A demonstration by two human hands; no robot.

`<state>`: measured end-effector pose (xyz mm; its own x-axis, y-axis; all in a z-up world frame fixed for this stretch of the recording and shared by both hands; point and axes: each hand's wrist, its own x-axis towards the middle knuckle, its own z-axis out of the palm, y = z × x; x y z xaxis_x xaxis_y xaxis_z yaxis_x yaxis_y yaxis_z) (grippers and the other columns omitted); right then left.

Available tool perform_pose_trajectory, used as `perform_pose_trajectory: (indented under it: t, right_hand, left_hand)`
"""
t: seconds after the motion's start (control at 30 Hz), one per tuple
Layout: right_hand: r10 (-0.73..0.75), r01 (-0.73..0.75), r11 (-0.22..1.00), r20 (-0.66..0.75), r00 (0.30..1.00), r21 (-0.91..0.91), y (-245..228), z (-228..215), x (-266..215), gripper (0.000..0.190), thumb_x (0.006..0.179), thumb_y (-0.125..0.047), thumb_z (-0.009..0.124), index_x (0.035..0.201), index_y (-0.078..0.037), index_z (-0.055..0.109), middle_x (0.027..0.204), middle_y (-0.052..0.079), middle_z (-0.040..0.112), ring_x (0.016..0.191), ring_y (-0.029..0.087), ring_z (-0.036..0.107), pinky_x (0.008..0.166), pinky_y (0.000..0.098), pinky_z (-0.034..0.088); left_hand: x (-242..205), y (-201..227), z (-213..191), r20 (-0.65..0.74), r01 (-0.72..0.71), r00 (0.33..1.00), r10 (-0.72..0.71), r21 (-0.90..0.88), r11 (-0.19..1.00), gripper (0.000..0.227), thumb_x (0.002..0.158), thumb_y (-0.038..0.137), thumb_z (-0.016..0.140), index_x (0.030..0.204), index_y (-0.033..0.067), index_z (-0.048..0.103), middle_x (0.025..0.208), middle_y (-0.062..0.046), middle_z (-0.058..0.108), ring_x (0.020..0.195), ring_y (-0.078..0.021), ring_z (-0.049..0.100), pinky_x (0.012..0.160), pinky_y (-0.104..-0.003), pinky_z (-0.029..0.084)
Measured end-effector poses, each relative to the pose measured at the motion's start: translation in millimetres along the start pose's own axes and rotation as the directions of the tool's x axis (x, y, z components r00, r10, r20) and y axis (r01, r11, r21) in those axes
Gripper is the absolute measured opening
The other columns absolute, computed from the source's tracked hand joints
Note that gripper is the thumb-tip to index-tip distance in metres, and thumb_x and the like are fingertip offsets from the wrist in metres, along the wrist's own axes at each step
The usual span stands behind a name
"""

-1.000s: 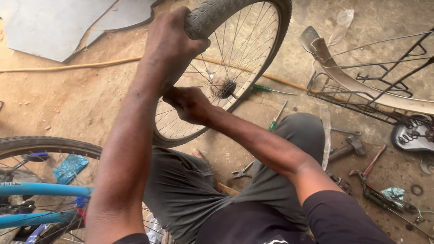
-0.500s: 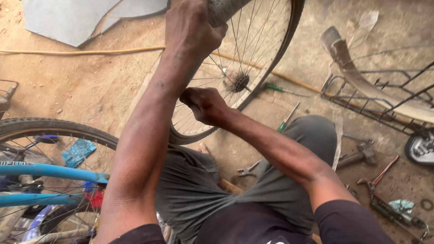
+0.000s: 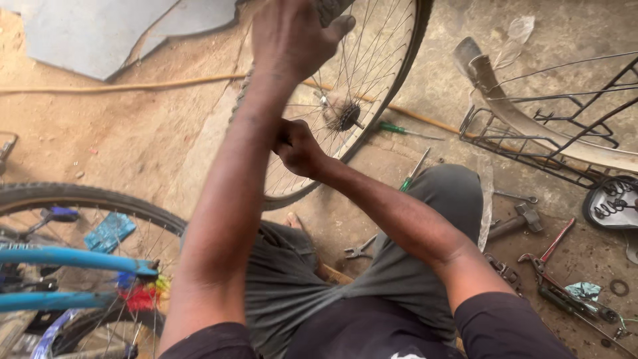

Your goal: The person removes a bicycle tire from the rim using tire levers, then reinstalls the tire onto the rim by hand and with tools. The person works on a single wheel throughout the clip.

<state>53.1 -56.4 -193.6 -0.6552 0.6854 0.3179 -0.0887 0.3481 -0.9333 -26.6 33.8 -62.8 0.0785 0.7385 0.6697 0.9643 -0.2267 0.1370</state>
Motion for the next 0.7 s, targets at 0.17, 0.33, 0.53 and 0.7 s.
perform_pose_trajectory:
  t: [0.17,0.33,0.53,0.7]
  right_hand:
    - [0.208,-0.208,0.978,-0.006,0.978,-0.034,-24,-23,8,0.028,0.102,-0.014,0.059,0.129,-0.007,0.065,0.073,0.007,0.071,0.057,0.012,0.053,0.058,0.0291,0.050]
    - [-0.011,0.020,0.998,-0.130,0.992,0.063,-18,-46,15,0.016,0.106,-0.012,0.062,0.113,0.000,0.071,0.082,0.005,0.070,0.070,0.008,0.057,0.064,0.0288,0.050]
    - [-0.187,0.225,0.961,-0.222,0.957,0.162,-2,-56,33,0.018,0.112,-0.010,0.056,0.125,0.000,0.064,0.091,0.003,0.063,0.081,0.011,0.056,0.072,0.0303,0.053]
    - [0.145,0.089,0.806,-0.341,0.929,0.585,-19,-103,47,0.019,0.111,-0.016,0.056,0.108,0.001,0.063,0.069,-0.001,0.052,0.055,0.006,0.041,0.048,0.0242,0.035]
  left_hand:
    - [-52,-17,-48,0.228,0.229,0.954,-0.196,-0.131,0.965,0.061,0.089,0.052,0.087,0.119,0.0050,0.061,0.091,-0.012,0.074,0.071,-0.0253,0.073,0.059,-0.038,0.057]
    - [-174,-10,-92,0.188,0.403,0.913,-0.361,-0.292,0.867,0.086,0.072,0.029,0.095,0.139,-0.0012,0.049,0.104,-0.024,0.074,0.088,-0.0382,0.077,0.074,-0.044,0.062]
    - [-142,-26,-110,0.373,0.451,0.839,-0.395,-0.073,0.889,0.088,0.076,0.026,0.094,0.146,0.0033,0.047,0.104,-0.022,0.074,0.084,-0.0366,0.075,0.071,-0.044,0.060]
    - [-68,-17,-107,0.194,0.104,0.976,-0.098,-0.019,0.994,0.075,0.073,0.022,0.097,0.137,0.0096,0.061,0.106,-0.018,0.073,0.089,-0.0372,0.072,0.074,-0.049,0.055]
